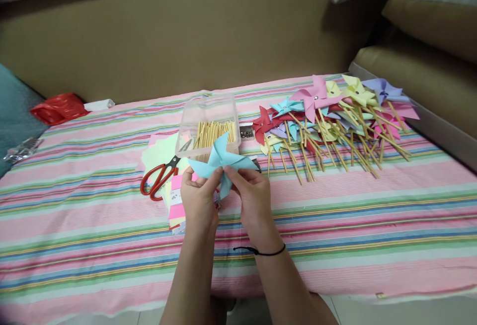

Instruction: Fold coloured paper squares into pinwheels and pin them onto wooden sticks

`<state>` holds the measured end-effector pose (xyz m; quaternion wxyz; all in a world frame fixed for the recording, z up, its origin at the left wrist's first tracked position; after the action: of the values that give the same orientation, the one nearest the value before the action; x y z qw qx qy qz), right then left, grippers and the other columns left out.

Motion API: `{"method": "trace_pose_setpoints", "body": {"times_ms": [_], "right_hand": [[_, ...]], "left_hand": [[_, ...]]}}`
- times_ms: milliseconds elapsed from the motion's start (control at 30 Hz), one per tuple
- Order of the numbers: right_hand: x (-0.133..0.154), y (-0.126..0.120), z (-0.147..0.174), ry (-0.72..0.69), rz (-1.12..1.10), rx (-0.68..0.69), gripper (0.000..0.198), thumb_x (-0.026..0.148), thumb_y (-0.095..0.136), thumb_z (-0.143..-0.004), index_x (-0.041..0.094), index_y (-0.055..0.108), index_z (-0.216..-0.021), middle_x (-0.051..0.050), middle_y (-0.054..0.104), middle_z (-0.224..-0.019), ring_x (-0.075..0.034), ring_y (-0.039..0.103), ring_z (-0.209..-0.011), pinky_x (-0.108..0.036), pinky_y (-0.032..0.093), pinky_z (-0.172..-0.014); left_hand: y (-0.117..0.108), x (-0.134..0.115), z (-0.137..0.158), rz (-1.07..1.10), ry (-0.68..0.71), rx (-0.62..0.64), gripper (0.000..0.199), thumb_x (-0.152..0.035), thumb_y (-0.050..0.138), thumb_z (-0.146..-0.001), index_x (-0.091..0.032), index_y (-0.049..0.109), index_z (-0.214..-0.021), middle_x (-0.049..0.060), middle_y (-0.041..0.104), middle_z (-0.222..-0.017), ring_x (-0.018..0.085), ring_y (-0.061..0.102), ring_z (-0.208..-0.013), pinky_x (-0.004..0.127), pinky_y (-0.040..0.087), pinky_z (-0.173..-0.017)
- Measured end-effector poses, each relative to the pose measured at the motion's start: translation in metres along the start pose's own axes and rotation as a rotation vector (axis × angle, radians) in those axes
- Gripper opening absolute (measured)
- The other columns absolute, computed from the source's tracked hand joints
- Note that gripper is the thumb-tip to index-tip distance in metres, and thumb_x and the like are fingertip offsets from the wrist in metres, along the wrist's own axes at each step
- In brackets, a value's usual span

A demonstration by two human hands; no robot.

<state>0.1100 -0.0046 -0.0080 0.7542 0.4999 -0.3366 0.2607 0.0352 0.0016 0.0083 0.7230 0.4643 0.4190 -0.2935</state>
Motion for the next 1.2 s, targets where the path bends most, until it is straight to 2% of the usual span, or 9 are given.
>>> {"method": "trace_pose_setpoints", "body": {"times_ms": [433,667,900,1200], "right_hand": [[0.0037,0.0010,-0.0022,-0.015,0.023,-0.045,0.016,0.026,0.086,-0.051,0.019,0.075,-0.061,0.000,0.070,-0.063,-0.011,0.058,-0.060,-0.024,0.047,-0.058],[0.0031,0.0002,-0.0027,-0.037,0.021,-0.071,0.015,0.024,0.084,-0.052,0.019,0.074,-0.062,0.003,0.067,-0.060,-0.009,0.056,-0.057,-0.023,0.044,-0.054],[0.0043,0.0006,-0.0030,-0.064,0.072,-0.098,0.014,0.024,0.082,-0.051,0.019,0.072,-0.060,0.001,0.068,-0.063,-0.012,0.058,-0.058,-0.027,0.048,-0.059],[0.0052,-0.0020,-0.0034,-0.081,0.060,-0.036,0.011,0.021,0.082,-0.053,0.021,0.075,-0.062,0.001,0.071,-0.064,-0.011,0.059,-0.058,-0.026,0.049,-0.060]], "left_hand": [[-0.0020,0.0009,-0.0026,0.016,0.003,0.009,0.055,-0.016,0.082,-0.056,-0.016,0.050,-0.102,-0.001,0.068,-0.062,0.012,0.064,-0.054,0.021,0.048,-0.055],[-0.0027,0.0009,0.0021,-0.017,0.011,0.004,0.054,-0.016,0.081,-0.058,-0.016,0.049,-0.101,-0.004,0.064,-0.057,0.011,0.060,-0.050,0.021,0.047,-0.055],[0.0000,0.0054,0.0027,0.029,-0.029,-0.013,0.056,-0.015,0.080,-0.059,-0.018,0.046,-0.104,-0.006,0.063,-0.057,0.011,0.062,-0.054,0.021,0.048,-0.058],[-0.0005,0.0037,0.0015,0.052,-0.056,-0.008,0.060,-0.015,0.082,-0.057,-0.017,0.046,-0.105,-0.005,0.063,-0.059,0.013,0.065,-0.059,0.023,0.049,-0.060]]}}
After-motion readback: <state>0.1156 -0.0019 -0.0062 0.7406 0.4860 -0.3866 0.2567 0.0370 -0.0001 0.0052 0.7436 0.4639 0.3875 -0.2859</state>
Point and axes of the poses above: each hand's wrist, its own z-axis away from the middle knuckle, its own y-axis out of the palm, x = y × z, the point moved 1 cm from there along -z, towards the middle knuckle
